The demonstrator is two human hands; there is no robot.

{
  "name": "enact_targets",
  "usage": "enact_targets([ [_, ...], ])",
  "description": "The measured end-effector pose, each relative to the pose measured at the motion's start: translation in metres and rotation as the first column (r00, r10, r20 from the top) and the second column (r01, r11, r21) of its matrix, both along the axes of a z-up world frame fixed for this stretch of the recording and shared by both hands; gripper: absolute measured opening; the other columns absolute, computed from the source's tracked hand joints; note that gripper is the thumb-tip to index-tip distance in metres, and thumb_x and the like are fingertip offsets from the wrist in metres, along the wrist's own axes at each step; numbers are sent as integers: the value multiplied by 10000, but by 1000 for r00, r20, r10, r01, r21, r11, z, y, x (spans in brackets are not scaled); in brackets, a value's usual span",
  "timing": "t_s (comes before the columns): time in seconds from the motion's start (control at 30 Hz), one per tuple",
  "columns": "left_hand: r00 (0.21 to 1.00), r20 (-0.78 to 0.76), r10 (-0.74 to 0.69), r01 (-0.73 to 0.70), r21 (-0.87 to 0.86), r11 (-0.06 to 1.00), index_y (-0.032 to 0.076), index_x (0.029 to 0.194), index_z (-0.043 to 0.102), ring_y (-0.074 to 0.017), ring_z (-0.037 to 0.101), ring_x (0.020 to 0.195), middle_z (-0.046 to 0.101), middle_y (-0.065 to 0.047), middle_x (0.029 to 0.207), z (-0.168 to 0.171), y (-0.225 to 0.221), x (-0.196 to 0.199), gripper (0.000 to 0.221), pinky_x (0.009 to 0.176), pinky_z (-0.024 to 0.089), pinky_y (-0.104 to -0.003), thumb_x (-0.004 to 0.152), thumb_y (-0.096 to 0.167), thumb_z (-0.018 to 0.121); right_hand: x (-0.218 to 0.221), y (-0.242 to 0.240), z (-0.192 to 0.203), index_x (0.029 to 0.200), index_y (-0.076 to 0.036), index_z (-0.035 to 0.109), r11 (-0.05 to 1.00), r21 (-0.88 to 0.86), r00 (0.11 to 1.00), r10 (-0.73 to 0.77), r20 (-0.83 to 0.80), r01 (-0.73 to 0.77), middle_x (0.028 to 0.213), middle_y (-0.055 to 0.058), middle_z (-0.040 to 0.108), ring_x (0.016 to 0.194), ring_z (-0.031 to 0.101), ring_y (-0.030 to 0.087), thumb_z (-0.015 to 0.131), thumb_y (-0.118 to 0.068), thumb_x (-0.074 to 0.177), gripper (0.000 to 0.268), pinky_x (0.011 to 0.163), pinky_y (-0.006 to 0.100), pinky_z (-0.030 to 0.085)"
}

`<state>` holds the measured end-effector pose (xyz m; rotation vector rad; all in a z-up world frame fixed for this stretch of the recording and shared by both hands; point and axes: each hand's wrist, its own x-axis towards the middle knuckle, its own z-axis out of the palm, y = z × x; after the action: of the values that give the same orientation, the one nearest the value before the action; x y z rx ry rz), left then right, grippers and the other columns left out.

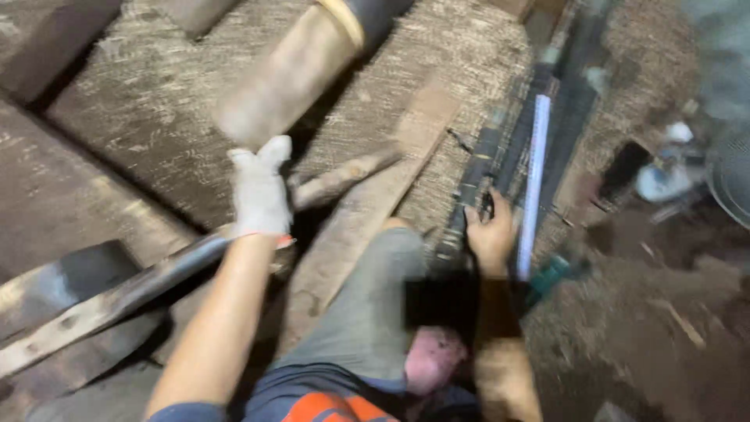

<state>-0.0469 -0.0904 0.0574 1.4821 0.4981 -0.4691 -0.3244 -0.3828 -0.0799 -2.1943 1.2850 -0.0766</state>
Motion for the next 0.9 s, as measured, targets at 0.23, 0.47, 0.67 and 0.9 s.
enact_targets([
  [0.23,751,207,-627,371,653,660,-42,1500,467,-300,592,1174,580,-190,1342,4,125,-19,788,985,506,-403,865,302,781,-133,-42,-44,1271,-22,686,778,-622,992,-14,126,90,1218,211,656,1104,637,452,768,-236,953,393,994,494,500],
  [0.47,510,-599,-617,542,781,-309,128,954,639,-275,697,695,697,-85,779,-61,289,-35,516,672,589,-418,741,564,813,-183,-45,-76,1057,-29,720,956,-252,988,-155,0,150,1012,205,722,947,648,401,676,-274,999,256,915,487,503],
  [0.67,612,-365,-701,416,903,-108,132,1011,629,-388,702,803,710,-158,868,43,147,-63,568,719,559,-484,676,546,826,-65,-22,-10,960,-26,621,689,-653,890,453,49,-314,959,176,671,906,645,370,607,-107,1067,134,812,471,536],
  [0.9,58,405,-912,-108,911,398,113,1015,633,-407,681,836,701,-161,913,96,76,-41,397,851,475,-549,719,361,725,154,103,96,899,-28,665,345,-353,217,909,355,-869,813,131,611,759,620,320,649,-67,832,79,659,414,515],
])
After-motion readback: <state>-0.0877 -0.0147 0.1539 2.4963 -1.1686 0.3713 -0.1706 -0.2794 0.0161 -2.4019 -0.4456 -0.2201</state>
